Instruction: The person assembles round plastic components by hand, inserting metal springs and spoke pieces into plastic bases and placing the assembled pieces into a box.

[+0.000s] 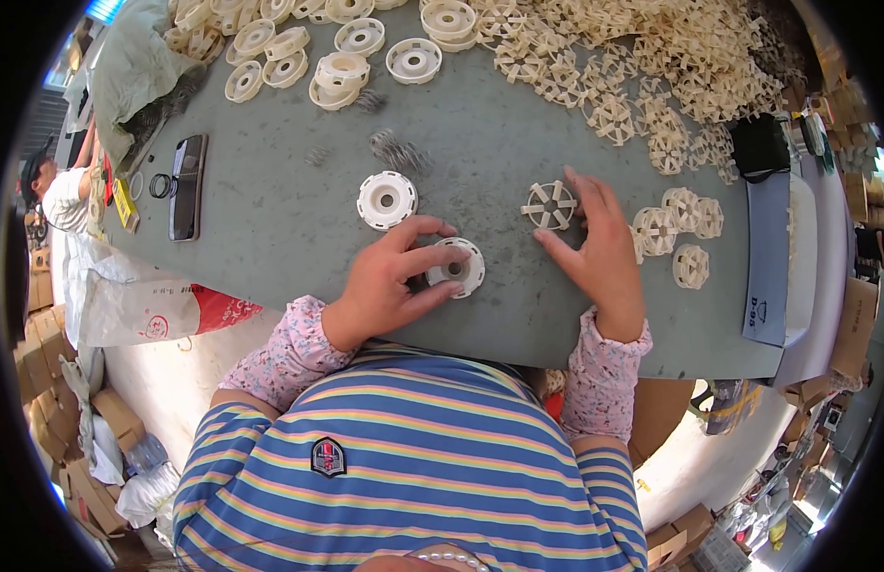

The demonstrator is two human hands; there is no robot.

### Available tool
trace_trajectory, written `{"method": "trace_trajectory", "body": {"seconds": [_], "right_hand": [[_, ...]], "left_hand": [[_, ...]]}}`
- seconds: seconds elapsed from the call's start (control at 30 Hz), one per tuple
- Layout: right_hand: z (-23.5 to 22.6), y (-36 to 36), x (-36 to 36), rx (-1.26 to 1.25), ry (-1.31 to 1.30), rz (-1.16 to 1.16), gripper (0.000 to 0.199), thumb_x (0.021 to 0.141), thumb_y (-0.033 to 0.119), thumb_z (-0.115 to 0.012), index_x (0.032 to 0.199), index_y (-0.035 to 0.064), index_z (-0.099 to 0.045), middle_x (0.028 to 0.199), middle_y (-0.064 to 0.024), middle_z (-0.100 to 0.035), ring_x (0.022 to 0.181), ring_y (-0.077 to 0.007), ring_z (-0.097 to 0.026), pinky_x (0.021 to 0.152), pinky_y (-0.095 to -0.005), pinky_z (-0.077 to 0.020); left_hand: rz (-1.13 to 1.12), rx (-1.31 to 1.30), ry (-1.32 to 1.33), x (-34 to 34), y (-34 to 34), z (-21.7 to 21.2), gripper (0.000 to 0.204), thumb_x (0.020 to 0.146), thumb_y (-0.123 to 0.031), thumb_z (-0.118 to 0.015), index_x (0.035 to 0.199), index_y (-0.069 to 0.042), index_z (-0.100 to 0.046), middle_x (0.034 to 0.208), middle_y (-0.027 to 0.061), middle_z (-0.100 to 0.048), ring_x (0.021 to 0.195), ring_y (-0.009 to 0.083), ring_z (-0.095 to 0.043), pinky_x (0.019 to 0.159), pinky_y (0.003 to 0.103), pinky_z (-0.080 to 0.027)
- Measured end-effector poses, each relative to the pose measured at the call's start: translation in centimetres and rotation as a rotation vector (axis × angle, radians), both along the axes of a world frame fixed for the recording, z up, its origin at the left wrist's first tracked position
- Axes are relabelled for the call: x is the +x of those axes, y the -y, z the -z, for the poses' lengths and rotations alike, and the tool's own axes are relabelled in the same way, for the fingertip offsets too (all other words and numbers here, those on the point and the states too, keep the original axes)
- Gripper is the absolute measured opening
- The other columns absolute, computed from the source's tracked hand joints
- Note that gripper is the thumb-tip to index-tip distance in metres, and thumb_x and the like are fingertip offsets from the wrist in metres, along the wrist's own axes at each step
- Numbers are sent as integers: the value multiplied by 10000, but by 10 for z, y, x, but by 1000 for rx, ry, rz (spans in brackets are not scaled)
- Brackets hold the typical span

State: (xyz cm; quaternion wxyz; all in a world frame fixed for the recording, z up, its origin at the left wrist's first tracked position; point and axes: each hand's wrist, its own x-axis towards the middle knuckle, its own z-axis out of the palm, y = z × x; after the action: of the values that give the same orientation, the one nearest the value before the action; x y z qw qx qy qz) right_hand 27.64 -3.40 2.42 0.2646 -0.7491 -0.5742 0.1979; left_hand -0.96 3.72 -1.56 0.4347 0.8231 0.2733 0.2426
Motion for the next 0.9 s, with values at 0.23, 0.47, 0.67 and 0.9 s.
{"method": "trace_trajectory", "body": {"seconds": [0.23, 0.47, 0.67, 0.9], "right_hand": [[0, -1, 7, 49, 71, -175, 683, 761, 153, -899, 1400, 71, -674, 1305, -95, -652, 915, -236, -651, 852, -368, -572], [-16, 15, -15, -16, -132, -252, 659, 764, 105, -905, 1387, 96, -689, 1302, -91, -656, 920, -226, -667, 777, -329, -579], [-12, 17, -53, 9, -242, -483, 628, 792, 115, -910, 1383, 92, -700, 1313, -86, -658, 942, -207, -682, 795, -332, -593], [0, 24, -60, -42, -219, -440, 618, 807, 205, -898, 1377, 90, -689, 1311, -120, -648, 1064, -325, -697, 855, -396, -610]], "left_hand": [[30, 70, 30, -4, -3, -4, 692, 772, -183, -925, 1416, -136, -676, 1316, 91, -670, 719, 170, -677, 661, 309, -585], [64, -408, 15, -14, -5, -19, 770, 811, -175, -888, 1511, -89, -579, 1278, 113, -674, 774, 190, -699, 686, 320, -576], [25, -435, 74, -13, 1, -17, 715, 856, -131, -865, 1501, -41, -570, 1246, 114, -673, 749, 158, -667, 684, 310, -564], [17, -374, 22, -9, 3, -13, 641, 867, -55, -818, 1466, -45, -588, 1257, 126, -656, 750, 187, -668, 713, 331, -564]]}}
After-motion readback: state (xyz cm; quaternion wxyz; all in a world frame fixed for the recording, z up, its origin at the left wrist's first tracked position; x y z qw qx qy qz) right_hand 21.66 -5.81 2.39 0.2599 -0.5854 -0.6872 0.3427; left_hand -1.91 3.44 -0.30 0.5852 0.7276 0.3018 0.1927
